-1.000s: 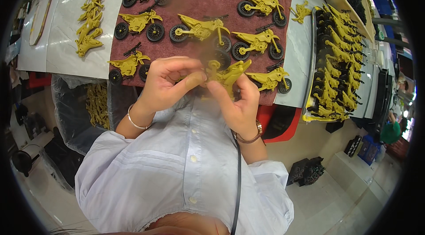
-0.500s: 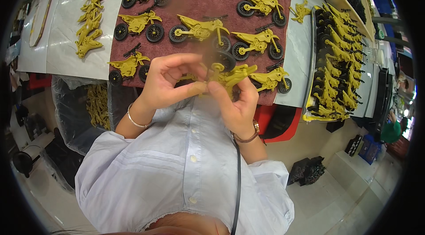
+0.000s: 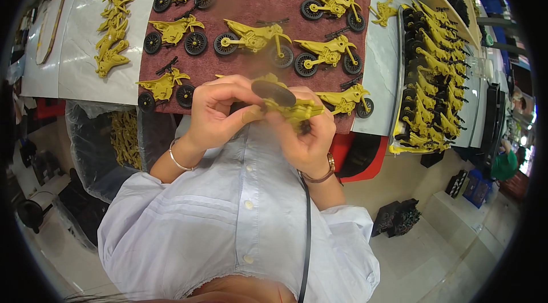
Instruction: The person assembles toy motorcycles by attaching wheels and handlebars to the motorcycle frames by hand, then arranges and stacks the completed motorcycles onto a tray.
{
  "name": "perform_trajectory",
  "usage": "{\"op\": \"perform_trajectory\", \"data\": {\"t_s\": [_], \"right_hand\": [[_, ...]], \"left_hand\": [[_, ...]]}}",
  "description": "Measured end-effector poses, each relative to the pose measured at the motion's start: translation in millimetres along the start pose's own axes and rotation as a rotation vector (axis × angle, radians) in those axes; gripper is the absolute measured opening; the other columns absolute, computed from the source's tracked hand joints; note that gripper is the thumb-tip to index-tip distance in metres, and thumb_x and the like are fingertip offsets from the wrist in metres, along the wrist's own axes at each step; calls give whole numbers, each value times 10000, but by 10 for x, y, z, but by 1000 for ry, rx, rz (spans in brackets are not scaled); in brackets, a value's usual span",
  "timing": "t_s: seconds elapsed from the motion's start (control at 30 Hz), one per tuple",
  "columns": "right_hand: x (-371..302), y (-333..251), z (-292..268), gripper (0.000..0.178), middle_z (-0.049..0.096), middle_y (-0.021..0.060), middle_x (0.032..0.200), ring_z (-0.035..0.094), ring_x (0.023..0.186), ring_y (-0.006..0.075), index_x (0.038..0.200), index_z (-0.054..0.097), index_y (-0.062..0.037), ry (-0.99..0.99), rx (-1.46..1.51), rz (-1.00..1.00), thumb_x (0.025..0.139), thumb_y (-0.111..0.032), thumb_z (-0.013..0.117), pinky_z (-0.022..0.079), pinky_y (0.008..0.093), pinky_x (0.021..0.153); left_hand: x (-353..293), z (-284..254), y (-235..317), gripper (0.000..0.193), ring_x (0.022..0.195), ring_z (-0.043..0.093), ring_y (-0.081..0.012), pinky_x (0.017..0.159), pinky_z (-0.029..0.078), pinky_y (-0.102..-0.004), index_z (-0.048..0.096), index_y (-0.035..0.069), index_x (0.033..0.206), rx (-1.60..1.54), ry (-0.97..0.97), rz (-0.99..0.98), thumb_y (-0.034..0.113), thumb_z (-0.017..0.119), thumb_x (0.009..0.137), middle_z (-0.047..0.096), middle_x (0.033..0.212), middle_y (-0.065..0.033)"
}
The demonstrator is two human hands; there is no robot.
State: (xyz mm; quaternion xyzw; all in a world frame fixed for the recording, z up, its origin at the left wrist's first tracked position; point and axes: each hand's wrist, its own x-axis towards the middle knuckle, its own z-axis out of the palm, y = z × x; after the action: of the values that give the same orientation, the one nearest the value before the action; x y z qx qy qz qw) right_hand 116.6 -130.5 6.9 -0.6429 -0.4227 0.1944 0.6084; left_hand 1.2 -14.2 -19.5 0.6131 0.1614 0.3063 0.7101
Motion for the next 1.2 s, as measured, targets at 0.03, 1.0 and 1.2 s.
{"op": "perform_trajectory", "data": {"t_s": [0.03, 1.0, 1.2], "right_hand": [[4, 4, 4, 214, 644, 103, 899, 603, 800, 187, 954, 603, 35, 10, 36, -20, 750, 19, 664, 460, 277, 700], [247, -214, -273, 449, 670, 95, 932, 649, 855, 160, 987, 643, 37, -161, -149, 31, 596, -78, 833, 509, 261, 750], [185, -64, -355, 312, 638, 121, 994, 605, 902, 202, 961, 642, 47, -36, 141, 92, 676, -4, 757, 468, 291, 788]], "left_hand": [[8, -4, 7, 161, 774, 644, -204, 690, 499, -292, 683, 11, 856, 23, -8, 24, 10, 726, 700, 668, 844, -109], [183, -186, 223, 344, 882, 647, -247, 816, 528, -382, 563, -34, 1002, -360, 63, -63, -54, 712, 693, 641, 972, -156], [116, -225, 233, 437, 891, 641, -220, 810, 521, -321, 576, -41, 1024, -235, -146, -85, -95, 759, 631, 631, 989, -143]]}}
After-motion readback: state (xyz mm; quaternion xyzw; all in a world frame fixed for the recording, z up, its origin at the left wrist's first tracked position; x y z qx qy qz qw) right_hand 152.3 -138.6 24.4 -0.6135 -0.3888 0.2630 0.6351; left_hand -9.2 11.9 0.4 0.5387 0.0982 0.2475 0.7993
